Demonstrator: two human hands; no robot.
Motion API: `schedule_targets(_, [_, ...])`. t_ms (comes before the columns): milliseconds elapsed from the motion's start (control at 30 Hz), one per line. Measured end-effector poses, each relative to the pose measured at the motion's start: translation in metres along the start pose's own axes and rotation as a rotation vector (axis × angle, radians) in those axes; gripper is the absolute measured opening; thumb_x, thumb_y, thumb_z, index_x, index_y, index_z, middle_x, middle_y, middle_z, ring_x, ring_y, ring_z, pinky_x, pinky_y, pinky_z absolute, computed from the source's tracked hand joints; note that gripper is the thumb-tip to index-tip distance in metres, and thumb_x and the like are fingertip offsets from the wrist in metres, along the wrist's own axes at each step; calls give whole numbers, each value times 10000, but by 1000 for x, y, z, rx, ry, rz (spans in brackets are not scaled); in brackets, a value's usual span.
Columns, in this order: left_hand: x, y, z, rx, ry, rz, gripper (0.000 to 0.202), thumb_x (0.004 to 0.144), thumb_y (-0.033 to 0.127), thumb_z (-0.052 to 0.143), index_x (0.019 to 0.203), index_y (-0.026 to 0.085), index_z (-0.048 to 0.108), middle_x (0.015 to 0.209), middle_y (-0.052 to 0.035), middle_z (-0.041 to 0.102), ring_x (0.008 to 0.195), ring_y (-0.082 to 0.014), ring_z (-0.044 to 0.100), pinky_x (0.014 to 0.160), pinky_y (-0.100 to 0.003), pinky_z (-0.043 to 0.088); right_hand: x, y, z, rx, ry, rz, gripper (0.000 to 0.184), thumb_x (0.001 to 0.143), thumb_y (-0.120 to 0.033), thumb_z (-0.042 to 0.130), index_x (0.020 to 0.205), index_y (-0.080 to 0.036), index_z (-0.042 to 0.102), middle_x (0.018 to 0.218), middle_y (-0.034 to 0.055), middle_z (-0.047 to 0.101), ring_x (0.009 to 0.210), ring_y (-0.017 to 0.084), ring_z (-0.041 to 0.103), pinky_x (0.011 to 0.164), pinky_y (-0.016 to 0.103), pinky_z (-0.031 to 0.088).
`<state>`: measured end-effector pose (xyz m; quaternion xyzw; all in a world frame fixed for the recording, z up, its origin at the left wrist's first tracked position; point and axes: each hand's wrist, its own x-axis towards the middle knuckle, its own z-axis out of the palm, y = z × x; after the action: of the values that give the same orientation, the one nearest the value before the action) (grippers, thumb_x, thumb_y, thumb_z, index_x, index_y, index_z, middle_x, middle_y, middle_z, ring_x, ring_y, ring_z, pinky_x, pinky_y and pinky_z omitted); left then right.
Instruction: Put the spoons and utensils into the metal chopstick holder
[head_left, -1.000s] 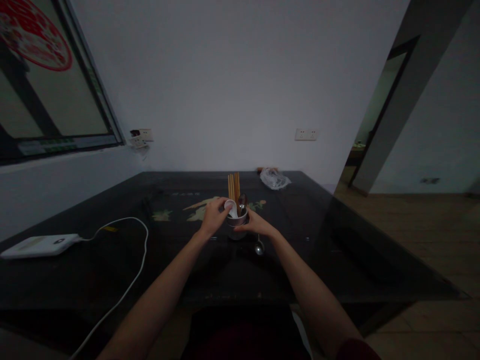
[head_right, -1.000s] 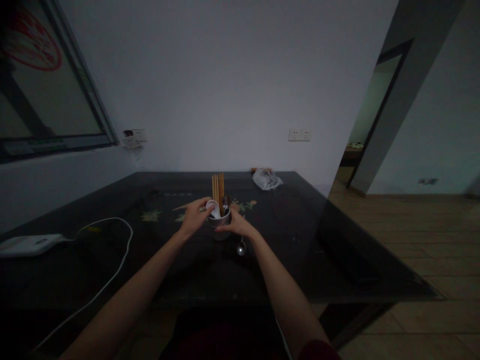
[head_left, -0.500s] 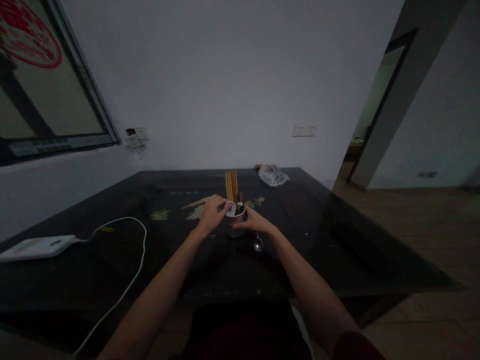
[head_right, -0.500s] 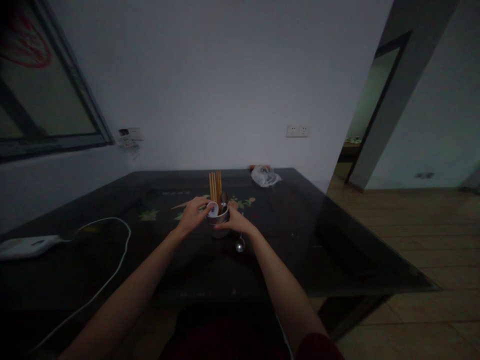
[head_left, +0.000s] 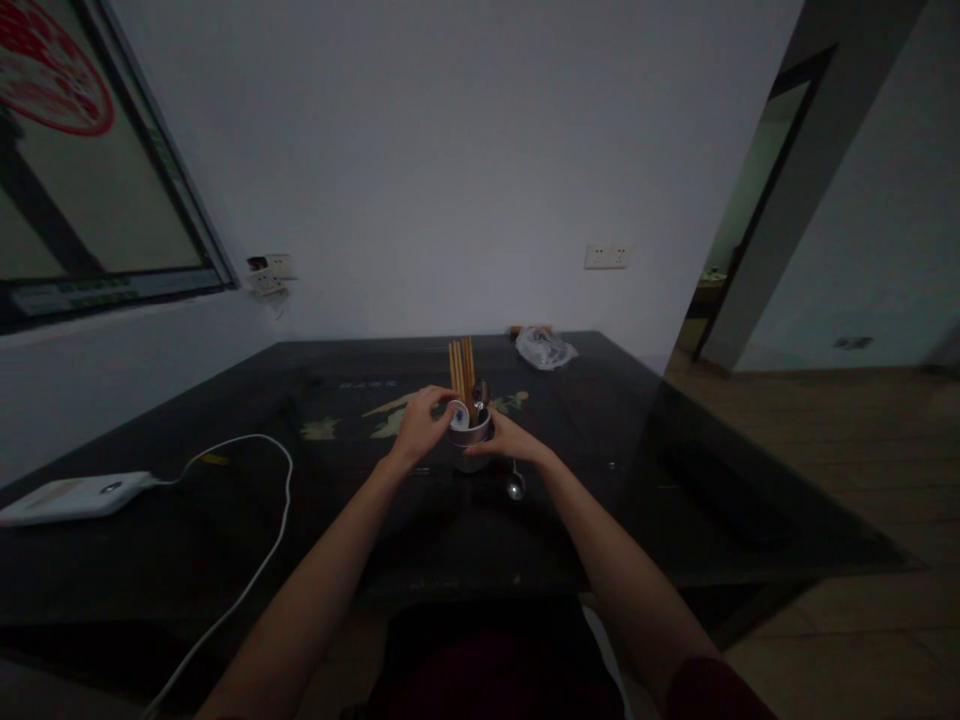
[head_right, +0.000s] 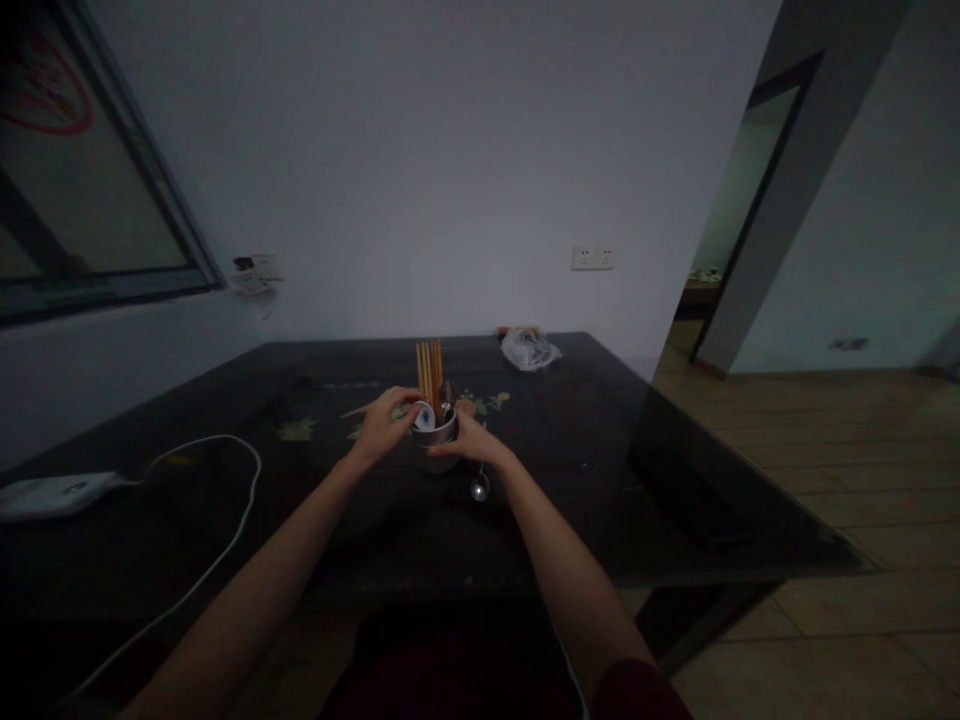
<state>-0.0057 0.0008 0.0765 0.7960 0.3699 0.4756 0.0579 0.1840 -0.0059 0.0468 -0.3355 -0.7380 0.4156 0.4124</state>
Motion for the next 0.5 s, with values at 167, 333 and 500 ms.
schedule_targets(167, [0,0,2,-82,57,-59,163,831,252,526,901,177,652,938,-68,650,932,-202,594,857,-338,461,1,4,-1,21,-32,1,796,543,-264,841,1245,-150,484,1276,119,556,1191,248,517,1062,400,347])
schedule_targets(333, [0,-11,8,-276,110,-218,239,853,334,500,906,157,652,953,-82,643,930,-200,600,806,-315,486,2,7,-2,36,-59,-35,836,542,-264,840,1275,-153,454,1295,121,544,1216,247,496,1075,395,332])
schedule_targets(500, [-1,-16,16,-522,122,-394,262,817,377,535,913,154,633,946,-71,651,870,-186,611,741,-288,500,3,11,-4,17,-66,8,854,509,-240,850,1261,-138,460,1288,131,544,1206,264,498,1075,428,325])
